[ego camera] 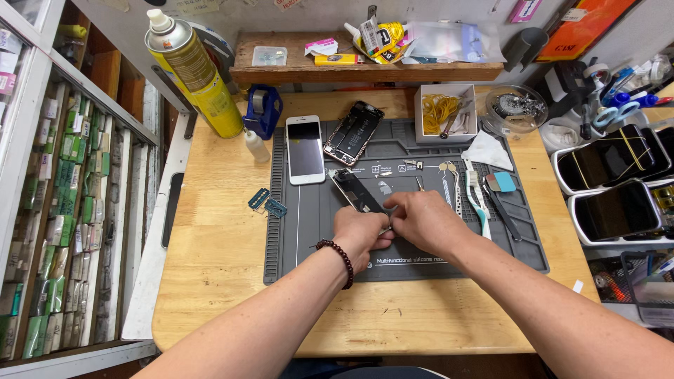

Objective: The person disassembles a white smartphone, removes the battery, and uses a metal spudger to pry and separate internal components. They handle the phone frame, battery, and small parts on a silicone repair mat, then set the phone aside.

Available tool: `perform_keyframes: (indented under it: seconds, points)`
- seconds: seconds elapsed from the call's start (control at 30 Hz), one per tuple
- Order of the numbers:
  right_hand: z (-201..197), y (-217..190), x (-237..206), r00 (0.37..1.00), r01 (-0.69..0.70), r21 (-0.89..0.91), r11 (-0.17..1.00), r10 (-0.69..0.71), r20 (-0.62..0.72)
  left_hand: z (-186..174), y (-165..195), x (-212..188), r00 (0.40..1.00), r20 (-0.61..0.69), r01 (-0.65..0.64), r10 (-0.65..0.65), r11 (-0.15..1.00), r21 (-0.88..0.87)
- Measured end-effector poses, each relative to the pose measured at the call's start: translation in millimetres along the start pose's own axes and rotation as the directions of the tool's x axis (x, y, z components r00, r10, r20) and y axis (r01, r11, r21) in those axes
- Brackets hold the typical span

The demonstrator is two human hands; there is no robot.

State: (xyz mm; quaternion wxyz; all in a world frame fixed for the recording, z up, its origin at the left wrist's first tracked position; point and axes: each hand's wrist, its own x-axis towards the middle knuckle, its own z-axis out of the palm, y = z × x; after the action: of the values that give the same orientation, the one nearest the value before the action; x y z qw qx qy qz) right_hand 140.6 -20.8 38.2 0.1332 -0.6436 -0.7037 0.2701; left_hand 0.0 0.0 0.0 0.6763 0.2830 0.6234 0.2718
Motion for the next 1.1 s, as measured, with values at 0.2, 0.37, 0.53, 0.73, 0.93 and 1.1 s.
perform_keyframes:
  seconds: [0.2, 0.37, 0.53, 0.73, 0.93, 1.1]
  points:
    - [4.1, 13.8, 5.6, 1.0, 0.006, 0.04, 0.999, -0.005, -0.017, 4.6, 2.8, -9.4, 0.998, -0.062, -0.013, 0.01, 0.999, -0.035]
    - [4.4, 21.2, 9.9, 0.999, -0.04, 0.097, 0.994, 0.038, 0.023, 9.7, 9.1, -20.5, 0.988, -0.15, -0.026, 0.031, 0.999, 0.032]
    - [3.6, 21.4, 10.5, 0.999, -0.022, 0.097, 0.995, 0.019, 0.029, 15.0, 16.1, -28.7, 0.975, -0.224, 0.028, -0.005, 0.994, 0.102]
    - [4.0, 17.9, 10.2, 1.0, -0.001, 0.099, 0.995, -0.001, 0.022, 15.4, 18.5, -30.5, 0.968, -0.251, 0.031, 0.0, 0.992, 0.121]
    - [5.5, 20.1, 10.1, 1.0, 0.022, 0.087, 0.996, -0.023, 0.008, 17.5, 15.1, -24.5, 0.967, -0.254, 0.04, -0.001, 0.988, 0.149]
    - [8.3, 24.8, 11.0, 0.999, -0.042, 0.154, 0.987, 0.04, 0.017, 2.5, 7.9, -9.4, 0.999, -0.044, -0.012, 0.01, 0.999, -0.035]
